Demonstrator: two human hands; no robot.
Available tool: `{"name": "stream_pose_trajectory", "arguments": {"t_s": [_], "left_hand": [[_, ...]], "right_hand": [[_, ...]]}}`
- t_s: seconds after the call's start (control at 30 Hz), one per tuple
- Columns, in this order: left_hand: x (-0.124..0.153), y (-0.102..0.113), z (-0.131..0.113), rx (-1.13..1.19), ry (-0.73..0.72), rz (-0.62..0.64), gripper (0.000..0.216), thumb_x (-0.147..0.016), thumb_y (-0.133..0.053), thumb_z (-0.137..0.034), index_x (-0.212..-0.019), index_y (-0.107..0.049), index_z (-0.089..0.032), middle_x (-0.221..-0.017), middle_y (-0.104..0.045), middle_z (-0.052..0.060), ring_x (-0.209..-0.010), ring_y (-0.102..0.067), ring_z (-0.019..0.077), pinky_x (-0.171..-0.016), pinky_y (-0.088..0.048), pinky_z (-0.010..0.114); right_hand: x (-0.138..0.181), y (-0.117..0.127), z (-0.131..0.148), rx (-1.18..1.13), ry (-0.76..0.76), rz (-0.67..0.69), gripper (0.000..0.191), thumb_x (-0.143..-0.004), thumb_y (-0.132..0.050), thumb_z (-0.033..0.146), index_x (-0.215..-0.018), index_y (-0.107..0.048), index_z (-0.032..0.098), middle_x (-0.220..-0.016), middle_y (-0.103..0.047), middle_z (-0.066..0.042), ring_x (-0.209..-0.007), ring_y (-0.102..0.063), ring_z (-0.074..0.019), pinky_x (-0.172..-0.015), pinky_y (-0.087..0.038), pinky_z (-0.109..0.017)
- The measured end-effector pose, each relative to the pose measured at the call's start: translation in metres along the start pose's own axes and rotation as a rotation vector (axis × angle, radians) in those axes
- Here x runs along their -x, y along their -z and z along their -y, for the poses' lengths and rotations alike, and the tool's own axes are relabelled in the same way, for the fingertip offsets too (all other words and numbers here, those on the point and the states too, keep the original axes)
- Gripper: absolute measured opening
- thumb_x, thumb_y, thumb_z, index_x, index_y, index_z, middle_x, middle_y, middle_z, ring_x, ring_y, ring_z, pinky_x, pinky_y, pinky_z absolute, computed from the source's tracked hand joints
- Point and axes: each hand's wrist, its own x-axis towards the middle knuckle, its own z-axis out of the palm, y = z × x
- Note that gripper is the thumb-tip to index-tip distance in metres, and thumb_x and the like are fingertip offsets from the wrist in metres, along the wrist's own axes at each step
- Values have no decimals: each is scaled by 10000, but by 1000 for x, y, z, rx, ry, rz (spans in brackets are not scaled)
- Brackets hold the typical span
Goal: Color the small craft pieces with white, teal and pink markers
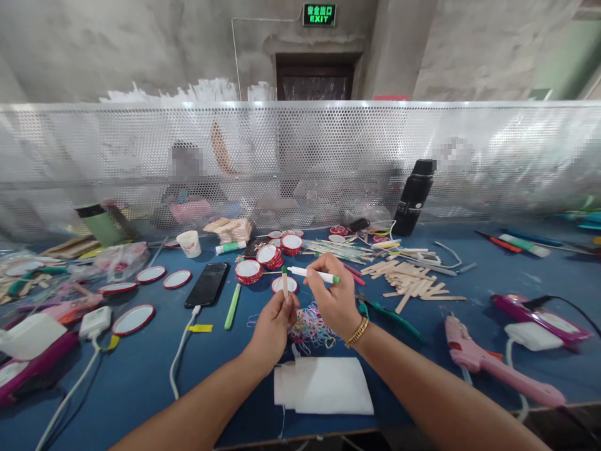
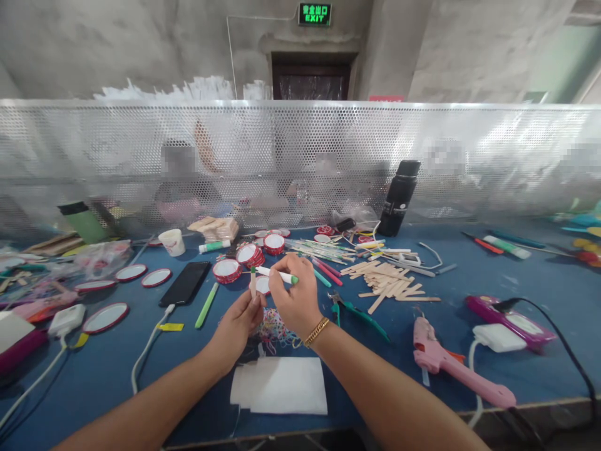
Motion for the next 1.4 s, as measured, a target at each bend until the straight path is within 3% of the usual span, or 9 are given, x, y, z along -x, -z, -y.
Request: {"name": "stream_pose_trajectory", "arguments": {"t_s": [1.4], "left_hand": [[-1, 1, 3, -14, 4, 8, 526, -755, -608, -711, -771, -516, -193, -519, -347, -86, -481, -263, 82, -466, -179, 227]], "right_hand": [[0, 0, -2, 12, -1, -11, 144, -897, -503, 199, -757, -530, 219, -709, -585, 6, -696, -539, -167, -705, -418, -326]]}}
